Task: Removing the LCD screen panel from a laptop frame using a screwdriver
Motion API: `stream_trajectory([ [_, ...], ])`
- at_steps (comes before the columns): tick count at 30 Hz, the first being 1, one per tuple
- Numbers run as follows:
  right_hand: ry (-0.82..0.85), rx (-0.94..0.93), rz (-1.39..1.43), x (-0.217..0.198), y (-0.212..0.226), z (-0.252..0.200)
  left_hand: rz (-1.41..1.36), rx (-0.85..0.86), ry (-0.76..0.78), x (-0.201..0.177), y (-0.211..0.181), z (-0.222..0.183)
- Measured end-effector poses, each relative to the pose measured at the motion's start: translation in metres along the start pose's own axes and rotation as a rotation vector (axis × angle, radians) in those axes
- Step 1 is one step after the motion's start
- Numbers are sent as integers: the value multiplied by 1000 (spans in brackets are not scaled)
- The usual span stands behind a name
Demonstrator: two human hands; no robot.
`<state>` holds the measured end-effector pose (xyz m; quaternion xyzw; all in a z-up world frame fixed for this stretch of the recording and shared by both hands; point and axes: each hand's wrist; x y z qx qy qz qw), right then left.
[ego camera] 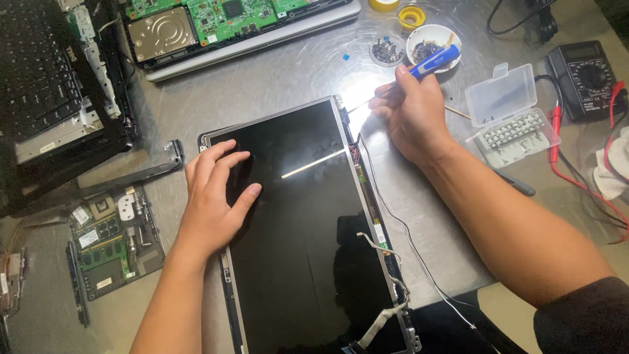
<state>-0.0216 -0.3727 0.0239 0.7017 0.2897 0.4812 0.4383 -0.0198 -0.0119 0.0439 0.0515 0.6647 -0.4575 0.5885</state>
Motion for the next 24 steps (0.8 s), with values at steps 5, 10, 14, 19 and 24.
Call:
stream_trajectory([
  [5, -25, 23, 123, 13, 11, -6, -28, -53, 69, -8, -10, 1],
  [10, -19, 37, 74, 13, 12, -6, 9, -59, 40, -8, -6, 4],
  [14, -12, 53, 67, 17, 17, -11, 102, -123, 19, -14, -12, 19],
  [19, -9, 47, -3, 13, 11, -7, 135, -46, 116, -11, -11, 59],
  [24, -40, 54, 62, 16, 12, -8, 82, -76, 81, 9, -4, 84],
])
Point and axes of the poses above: each hand's wrist, its own z-axis towards the middle knuckle, its own x-axis out of the palm, y = z × x, and after that the axes turned 13 degrees about y, right-handed
